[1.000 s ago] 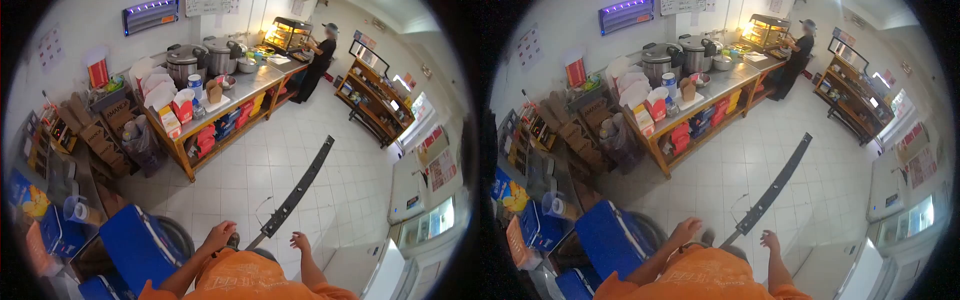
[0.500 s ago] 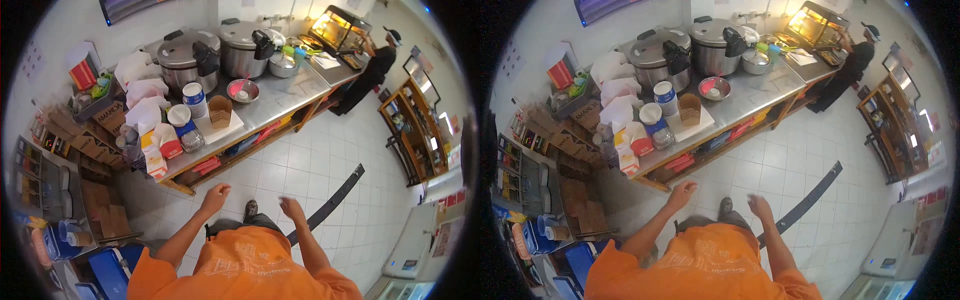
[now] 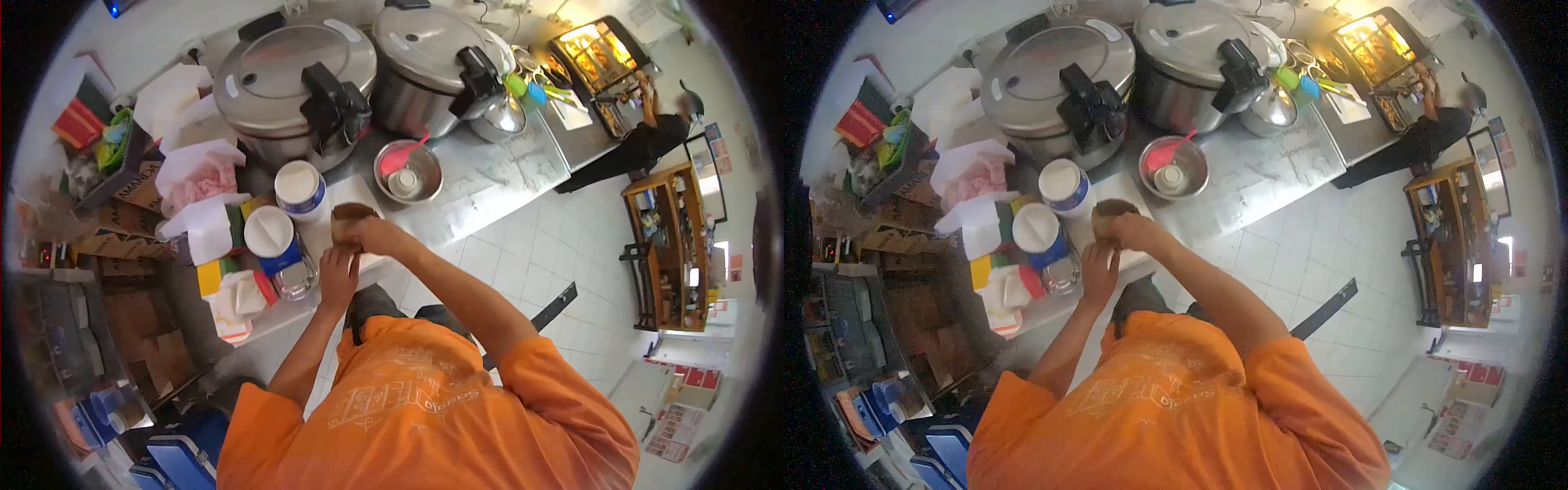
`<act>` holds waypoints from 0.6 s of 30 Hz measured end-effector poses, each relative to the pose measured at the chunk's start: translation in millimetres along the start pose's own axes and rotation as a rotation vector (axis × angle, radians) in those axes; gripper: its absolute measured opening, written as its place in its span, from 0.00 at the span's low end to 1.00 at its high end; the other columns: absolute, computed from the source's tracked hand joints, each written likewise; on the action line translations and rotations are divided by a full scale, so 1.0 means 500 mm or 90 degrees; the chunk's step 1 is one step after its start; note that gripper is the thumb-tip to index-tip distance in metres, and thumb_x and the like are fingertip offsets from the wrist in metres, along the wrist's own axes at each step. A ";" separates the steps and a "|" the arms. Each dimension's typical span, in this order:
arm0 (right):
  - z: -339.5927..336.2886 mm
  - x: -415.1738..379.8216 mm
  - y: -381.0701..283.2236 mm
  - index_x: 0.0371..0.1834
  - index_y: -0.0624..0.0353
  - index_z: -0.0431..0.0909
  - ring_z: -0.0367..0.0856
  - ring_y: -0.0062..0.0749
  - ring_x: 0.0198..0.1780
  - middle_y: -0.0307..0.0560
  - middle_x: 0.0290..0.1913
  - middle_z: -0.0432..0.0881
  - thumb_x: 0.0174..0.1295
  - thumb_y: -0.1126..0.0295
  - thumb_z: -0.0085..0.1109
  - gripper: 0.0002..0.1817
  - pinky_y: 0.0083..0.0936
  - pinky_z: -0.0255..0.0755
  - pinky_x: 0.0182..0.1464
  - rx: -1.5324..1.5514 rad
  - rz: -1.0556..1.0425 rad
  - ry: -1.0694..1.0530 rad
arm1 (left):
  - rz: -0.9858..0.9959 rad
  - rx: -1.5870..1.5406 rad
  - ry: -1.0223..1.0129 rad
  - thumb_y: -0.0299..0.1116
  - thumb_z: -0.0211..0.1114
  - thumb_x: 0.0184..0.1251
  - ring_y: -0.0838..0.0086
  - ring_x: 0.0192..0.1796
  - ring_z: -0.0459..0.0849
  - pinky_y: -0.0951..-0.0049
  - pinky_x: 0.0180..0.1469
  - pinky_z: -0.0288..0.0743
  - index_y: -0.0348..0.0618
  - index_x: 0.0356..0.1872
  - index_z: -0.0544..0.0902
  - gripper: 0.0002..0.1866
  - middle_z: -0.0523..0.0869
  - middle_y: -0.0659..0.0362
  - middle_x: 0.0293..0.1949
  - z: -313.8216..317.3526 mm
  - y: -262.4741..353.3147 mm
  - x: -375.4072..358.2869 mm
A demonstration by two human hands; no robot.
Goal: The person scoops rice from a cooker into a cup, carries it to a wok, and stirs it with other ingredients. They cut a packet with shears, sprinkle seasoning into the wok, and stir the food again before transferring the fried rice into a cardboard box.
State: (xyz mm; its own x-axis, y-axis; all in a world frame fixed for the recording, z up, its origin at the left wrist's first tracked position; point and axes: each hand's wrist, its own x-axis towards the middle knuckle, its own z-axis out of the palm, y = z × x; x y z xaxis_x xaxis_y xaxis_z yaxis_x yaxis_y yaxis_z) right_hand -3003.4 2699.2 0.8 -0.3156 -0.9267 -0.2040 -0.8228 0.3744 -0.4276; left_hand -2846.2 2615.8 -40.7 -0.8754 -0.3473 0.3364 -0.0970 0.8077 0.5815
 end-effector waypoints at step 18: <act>-0.225 -0.144 -0.098 0.27 0.62 0.82 0.83 0.54 0.32 0.58 0.26 0.82 0.56 0.66 0.60 0.09 0.43 0.75 0.32 0.275 0.135 0.106 | 0.058 -0.179 -0.089 0.37 0.65 0.66 0.50 0.51 0.81 0.52 0.56 0.74 0.38 0.54 0.79 0.19 0.81 0.43 0.50 0.007 -0.090 0.006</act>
State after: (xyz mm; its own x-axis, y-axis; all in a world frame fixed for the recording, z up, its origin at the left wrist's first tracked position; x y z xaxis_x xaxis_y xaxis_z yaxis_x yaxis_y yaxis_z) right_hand -2993.5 2743.8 135.4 -0.5547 -0.8082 -0.1978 -0.4728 0.5018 -0.7243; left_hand -2846.2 2580.3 -68.6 -0.9330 -0.1947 0.3028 0.1027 0.6622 0.7423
